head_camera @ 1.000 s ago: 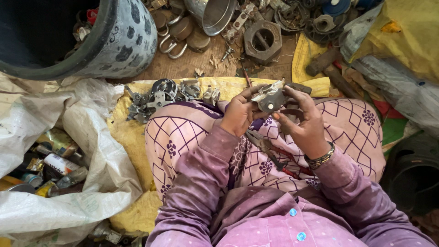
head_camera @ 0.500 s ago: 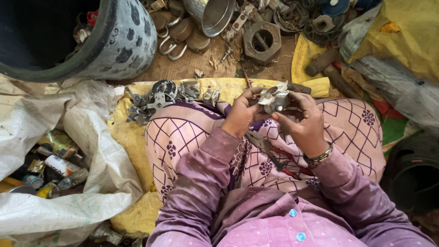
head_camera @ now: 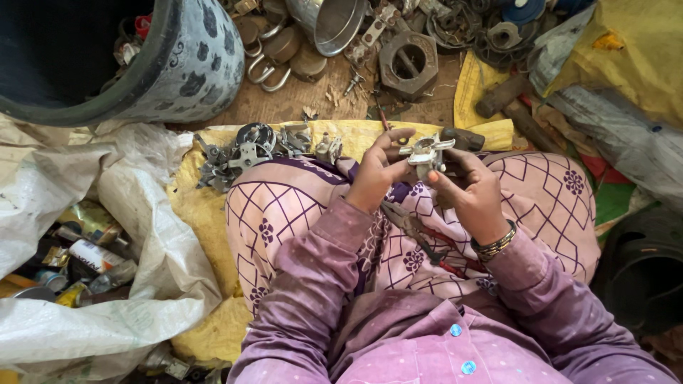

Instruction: The person sits on the floor and uses a hammer and a metal rod to strike and adjust a small metal part. They repeatedly hit the part, rotate it, and continue striking it to modify its shape or fit.

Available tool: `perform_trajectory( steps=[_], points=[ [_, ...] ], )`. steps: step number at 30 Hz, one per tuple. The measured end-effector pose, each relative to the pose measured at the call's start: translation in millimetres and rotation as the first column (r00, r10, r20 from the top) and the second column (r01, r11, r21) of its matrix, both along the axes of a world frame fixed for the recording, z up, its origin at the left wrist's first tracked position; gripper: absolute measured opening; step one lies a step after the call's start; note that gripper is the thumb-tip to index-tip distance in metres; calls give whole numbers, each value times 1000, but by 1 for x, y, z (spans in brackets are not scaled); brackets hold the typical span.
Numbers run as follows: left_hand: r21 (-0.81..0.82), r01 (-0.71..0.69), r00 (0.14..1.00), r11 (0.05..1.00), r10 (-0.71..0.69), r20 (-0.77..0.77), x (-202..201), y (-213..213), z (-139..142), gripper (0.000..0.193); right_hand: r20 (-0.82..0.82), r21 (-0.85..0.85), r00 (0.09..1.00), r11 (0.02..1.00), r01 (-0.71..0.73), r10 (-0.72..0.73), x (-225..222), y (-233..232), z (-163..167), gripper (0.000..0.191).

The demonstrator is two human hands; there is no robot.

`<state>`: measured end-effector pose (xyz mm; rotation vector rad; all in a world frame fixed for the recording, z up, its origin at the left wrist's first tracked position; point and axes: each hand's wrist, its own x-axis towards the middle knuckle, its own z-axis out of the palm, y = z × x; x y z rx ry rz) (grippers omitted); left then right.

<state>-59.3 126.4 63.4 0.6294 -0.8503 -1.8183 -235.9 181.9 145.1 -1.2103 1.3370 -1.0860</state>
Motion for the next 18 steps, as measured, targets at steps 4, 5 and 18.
perform_trajectory(
  steps=[4,5,18],
  points=[
    [6,87,994,996,-87,-62,4,4,16,49,0,-17,1000,1000,-18,18,-2,1,0,47],
    [9,93,993,996,-92,-71,4,4,19,49,-5,-13,1000,1000,-14,14,-2,0,0,47],
    [-130,173,981,976,-182,-67,6,4,30,53,160,29,986,999,-40,35,-14,-7,-14,45]
  ],
)
